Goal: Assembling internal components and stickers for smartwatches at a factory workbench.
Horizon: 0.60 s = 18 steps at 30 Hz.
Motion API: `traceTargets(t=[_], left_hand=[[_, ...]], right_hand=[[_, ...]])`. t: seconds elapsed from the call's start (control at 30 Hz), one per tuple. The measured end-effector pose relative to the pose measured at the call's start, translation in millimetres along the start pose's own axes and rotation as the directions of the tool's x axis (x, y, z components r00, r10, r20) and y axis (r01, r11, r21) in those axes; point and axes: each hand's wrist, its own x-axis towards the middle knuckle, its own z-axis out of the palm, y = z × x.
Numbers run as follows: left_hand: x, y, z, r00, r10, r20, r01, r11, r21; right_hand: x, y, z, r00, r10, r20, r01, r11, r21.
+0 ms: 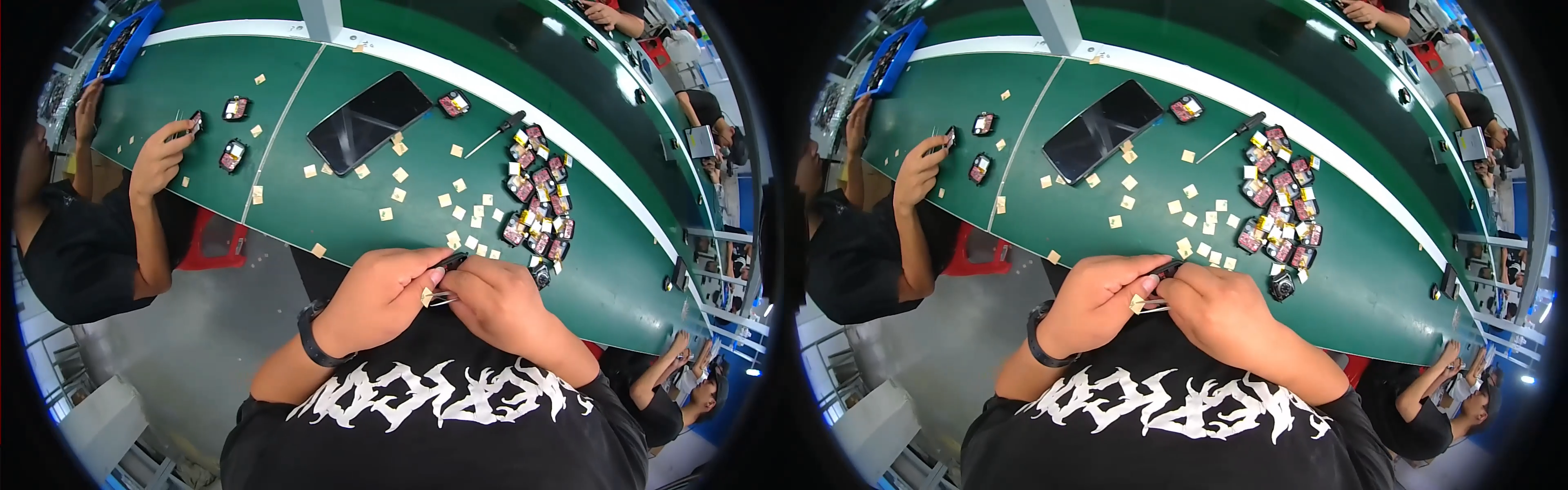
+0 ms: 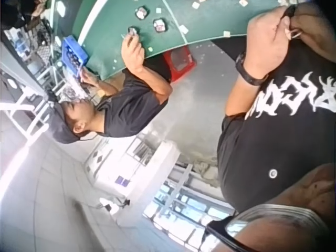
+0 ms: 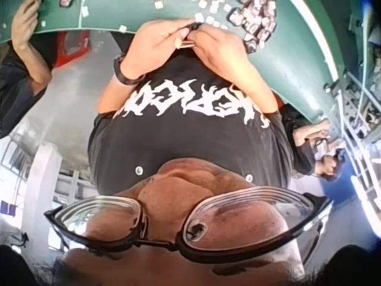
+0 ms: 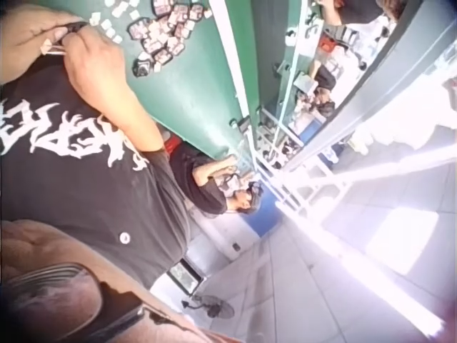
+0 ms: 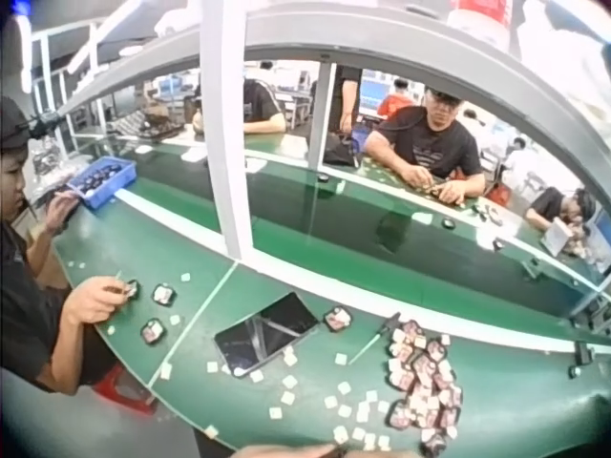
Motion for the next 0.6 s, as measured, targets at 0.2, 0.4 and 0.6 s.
traceTargets(t=[0.2,0.4,0.6], left_hand=[[-3,-19,-7,0.992,-0.102,-0.07,0.093,0.989,-0.113],[2,-30,-59,0.813,-0.247,-0.527,0.123,0.958,-0.259],[3,-68,-205,0.585,0.021,-0.811,0.265,0.94,0.215]], right_hand=[[7,3,10,0.999,0.033,0.014,-0.034,0.999,0.024],[-26,23,-17,0.93,0.346,-0.125,-0.305,0.915,0.264],[-102,51,-44,0.666,0.685,-0.297,-0.66,0.726,0.195]])
